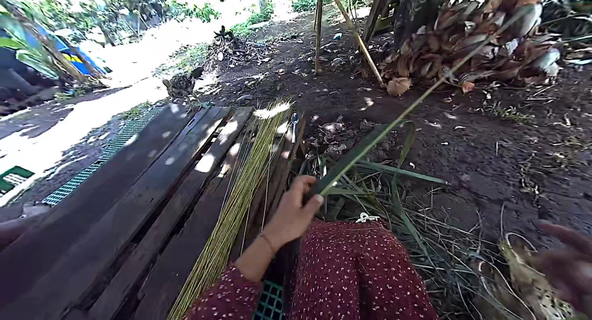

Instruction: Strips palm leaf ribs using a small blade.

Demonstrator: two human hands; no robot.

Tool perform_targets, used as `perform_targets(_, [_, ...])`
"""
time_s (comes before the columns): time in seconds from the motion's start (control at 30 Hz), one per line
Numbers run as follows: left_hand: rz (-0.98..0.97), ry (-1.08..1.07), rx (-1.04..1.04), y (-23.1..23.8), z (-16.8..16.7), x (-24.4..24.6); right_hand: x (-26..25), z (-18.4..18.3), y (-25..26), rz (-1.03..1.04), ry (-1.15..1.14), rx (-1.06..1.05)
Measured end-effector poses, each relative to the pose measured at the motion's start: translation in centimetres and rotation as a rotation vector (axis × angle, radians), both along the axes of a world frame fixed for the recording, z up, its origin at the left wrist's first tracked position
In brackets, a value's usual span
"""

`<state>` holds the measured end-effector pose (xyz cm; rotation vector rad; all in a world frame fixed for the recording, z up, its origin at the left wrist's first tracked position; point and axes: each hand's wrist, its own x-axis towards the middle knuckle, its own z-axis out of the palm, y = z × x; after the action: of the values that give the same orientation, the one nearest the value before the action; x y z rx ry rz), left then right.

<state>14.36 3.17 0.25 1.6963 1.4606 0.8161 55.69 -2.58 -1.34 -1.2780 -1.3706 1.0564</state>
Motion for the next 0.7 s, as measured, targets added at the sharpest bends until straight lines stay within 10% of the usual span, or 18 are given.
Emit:
perform_targets(0.13, [-0.293, -0.145, -0.132, 0.6, 1.0, 6.6, -10.7, -1.3, 2.7, 0.269, -0.046, 0.222])
perform_targets(0.33, [-0.350, -0.350, 0.010, 0.5, 0.3, 8.6, -16.2, -0.9, 4.8, -0.059, 0.018, 0.377])
perform_targets(0.53, [0.044, -0.765, -0.198, 0.7, -1.5, 8.8, -17.2, -0.8, 4.2, -0.161, -0.124, 0.515])
perform_targets(0.7, [0.434, -0.659, -0.219, 4.1, -4.5, 5.4, -16.6, 1.6, 4.3, -0.304, 0.079, 0.691])
